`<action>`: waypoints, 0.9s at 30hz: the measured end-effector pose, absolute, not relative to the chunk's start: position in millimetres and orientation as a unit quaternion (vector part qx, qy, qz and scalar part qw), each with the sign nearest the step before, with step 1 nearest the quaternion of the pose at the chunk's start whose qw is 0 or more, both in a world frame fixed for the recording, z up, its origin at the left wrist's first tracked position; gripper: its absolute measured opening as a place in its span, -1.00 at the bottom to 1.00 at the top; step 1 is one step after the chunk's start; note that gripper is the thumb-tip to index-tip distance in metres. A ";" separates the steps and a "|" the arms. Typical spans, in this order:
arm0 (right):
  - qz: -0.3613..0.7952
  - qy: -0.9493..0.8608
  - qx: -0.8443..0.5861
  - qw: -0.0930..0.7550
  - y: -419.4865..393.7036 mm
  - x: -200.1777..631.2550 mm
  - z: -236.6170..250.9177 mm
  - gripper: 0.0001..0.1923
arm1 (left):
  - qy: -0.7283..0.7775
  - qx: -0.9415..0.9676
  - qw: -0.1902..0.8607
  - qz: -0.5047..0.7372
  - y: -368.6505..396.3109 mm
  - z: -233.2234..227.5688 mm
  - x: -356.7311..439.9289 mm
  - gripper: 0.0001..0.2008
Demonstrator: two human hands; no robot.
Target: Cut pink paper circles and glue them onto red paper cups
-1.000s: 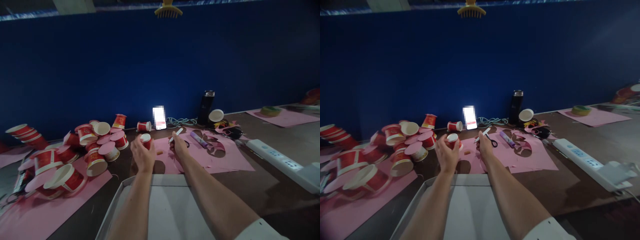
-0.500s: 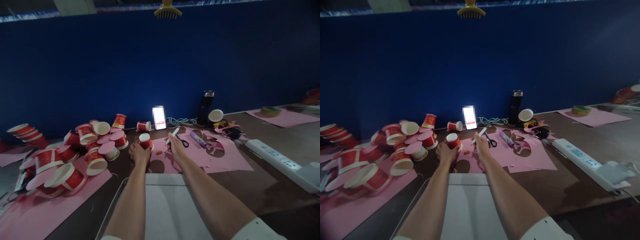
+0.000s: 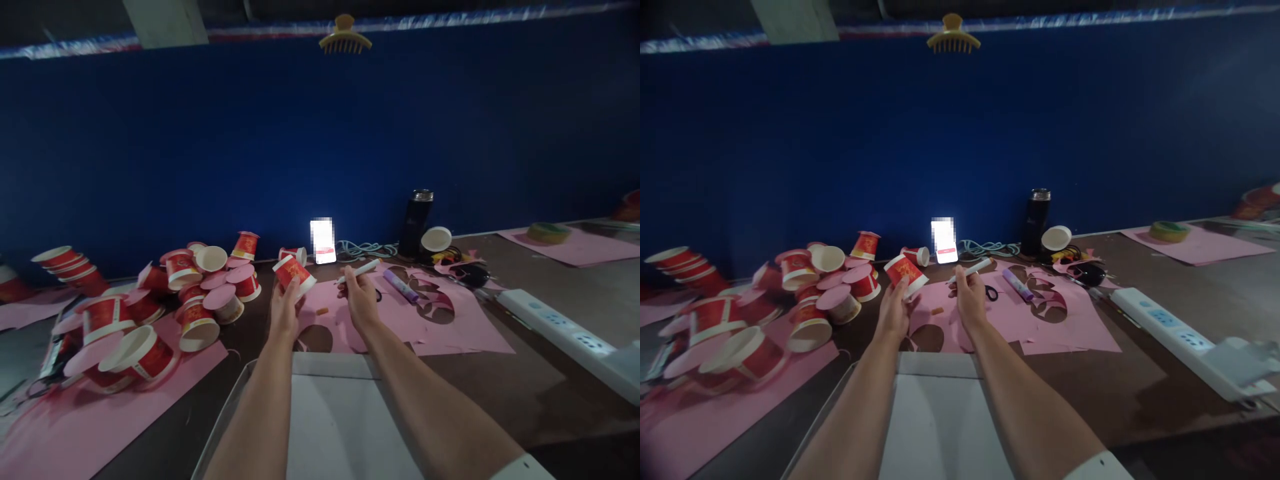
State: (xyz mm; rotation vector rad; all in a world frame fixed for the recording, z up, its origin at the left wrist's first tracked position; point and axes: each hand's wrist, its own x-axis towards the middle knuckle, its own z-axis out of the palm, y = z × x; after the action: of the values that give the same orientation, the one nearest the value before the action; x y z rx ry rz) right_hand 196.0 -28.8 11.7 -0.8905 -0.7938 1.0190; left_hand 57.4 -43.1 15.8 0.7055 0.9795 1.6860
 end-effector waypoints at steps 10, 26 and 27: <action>0.289 -0.498 -0.393 0.717 -42.5 190.0 16.2 -0.65 | 0.324 0.263 0.608 0.675 -50.9 19.5 66.5 -0.58; 0.044 -0.757 -0.365 0.540 -53.7 187.7 10.1 -0.67 | 0.536 0.365 0.392 0.652 -45.5 6.9 65.6 -0.41; 0.041 -0.757 -0.377 0.532 -53.4 187.5 9.0 -0.70 | 0.544 0.376 0.382 0.645 -46.5 7.6 67.2 -0.41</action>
State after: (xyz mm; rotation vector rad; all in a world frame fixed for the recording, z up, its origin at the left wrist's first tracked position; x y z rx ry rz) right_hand 187.5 -53.4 9.0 -0.8996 -1.8063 0.0968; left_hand 67.2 -46.5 7.6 0.9591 1.3887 1.6448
